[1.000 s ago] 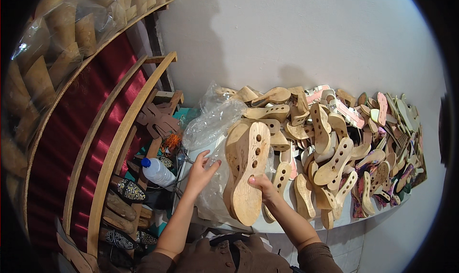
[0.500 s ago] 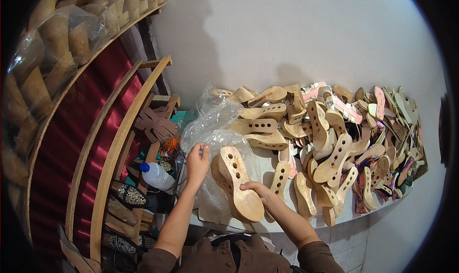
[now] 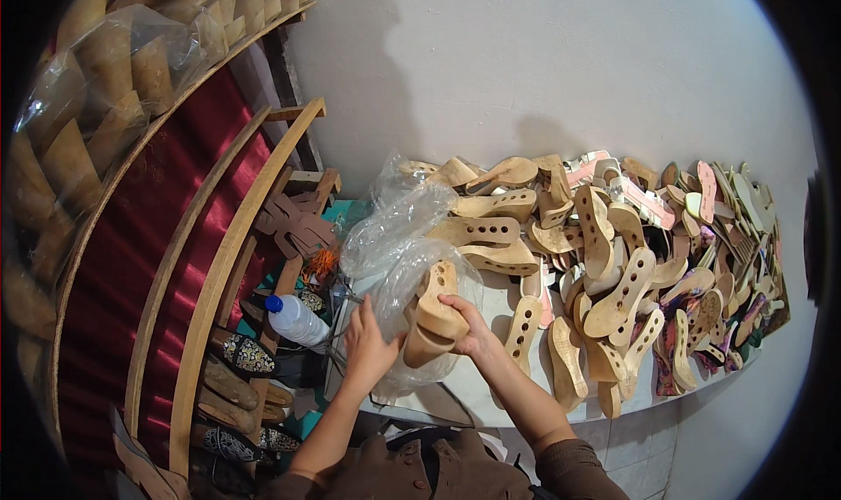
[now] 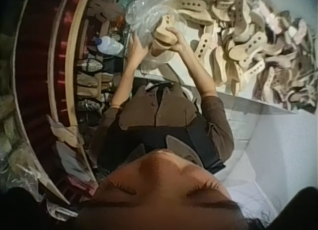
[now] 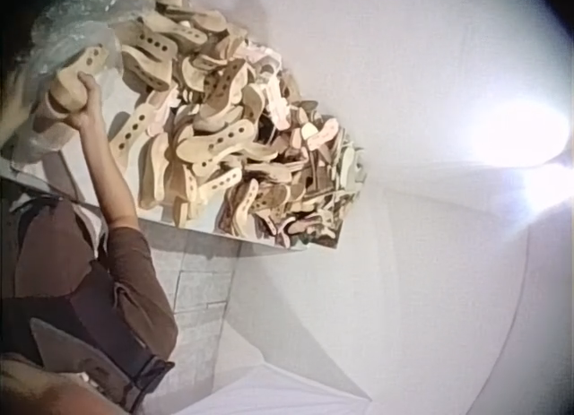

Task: Organizing and packing wooden shoe soles into a plastic bag.

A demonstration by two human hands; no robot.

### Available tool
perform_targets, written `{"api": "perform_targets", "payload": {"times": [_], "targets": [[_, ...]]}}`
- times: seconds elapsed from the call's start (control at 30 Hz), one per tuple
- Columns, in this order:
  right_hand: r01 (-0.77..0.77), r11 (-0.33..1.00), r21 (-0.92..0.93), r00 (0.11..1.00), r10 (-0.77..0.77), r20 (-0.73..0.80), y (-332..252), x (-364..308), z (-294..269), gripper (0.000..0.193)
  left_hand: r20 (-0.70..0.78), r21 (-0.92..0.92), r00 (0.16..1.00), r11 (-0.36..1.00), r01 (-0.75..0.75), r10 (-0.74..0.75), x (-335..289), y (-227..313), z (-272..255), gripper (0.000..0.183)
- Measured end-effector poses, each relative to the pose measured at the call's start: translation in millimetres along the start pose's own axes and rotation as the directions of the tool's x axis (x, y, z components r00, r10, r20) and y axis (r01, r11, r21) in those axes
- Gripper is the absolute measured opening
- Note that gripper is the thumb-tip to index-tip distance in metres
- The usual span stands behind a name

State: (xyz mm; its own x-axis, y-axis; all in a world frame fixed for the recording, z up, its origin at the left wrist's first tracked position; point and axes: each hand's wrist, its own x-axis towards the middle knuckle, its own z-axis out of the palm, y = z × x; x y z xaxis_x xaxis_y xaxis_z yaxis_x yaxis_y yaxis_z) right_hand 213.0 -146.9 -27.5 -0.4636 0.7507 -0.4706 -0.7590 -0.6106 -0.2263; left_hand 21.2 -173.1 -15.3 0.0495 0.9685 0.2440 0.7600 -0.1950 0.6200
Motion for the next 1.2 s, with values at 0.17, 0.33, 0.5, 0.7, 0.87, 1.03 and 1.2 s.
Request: {"api": "perform_targets", "payload": {"times": [0.17, 0.33, 0.5, 0.7, 0.87, 1.03, 1.2], "targets": [[0.008, 0.998, 0.066, 1.000, -0.009, 0.006, -9, 8, 9, 0.048, 0.292, -0.152, 0.905, 0.919, 0.365, -0.311, -30, -10, -19, 0.065], [0.116, 0.982, 0.147, 0.993, -0.118, 0.002, 7, 36, 4, 0.044, 0.181, -0.557, 0.973, 0.801, 0.220, -0.142, -43, 1, -15, 0.039], [0.305, 0.951, 0.042, 0.951, -0.303, -0.055, 29, 66, -17, 0.036, 0.156, -0.767, 0.986, 0.621, 0.163, -0.065, -54, 24, -16, 0.035], [0.253, 0.953, -0.165, 0.893, -0.295, -0.340, 36, 29, 46, 0.072, 0.481, -0.473, 0.877, 0.838, 0.271, -0.012, -48, 11, -51, 0.039], [0.114, 0.936, -0.332, 0.885, -0.248, -0.394, 32, 15, 43, 0.095, 0.019, 0.010, 0.998, 0.998, 0.065, -0.065, 1, 18, -79, 0.073], [0.069, 0.817, -0.573, 0.963, -0.205, -0.177, 43, 28, 23, 0.103, 0.060, 0.029, 0.995, 0.996, -0.080, 0.078, 61, -15, -26, 0.062], [-0.041, 0.887, -0.459, 0.961, -0.090, -0.260, 56, 34, 15, 0.107, 0.041, 0.097, 0.998, 0.994, -0.044, 0.040, 88, -18, -8, 0.033]]}}
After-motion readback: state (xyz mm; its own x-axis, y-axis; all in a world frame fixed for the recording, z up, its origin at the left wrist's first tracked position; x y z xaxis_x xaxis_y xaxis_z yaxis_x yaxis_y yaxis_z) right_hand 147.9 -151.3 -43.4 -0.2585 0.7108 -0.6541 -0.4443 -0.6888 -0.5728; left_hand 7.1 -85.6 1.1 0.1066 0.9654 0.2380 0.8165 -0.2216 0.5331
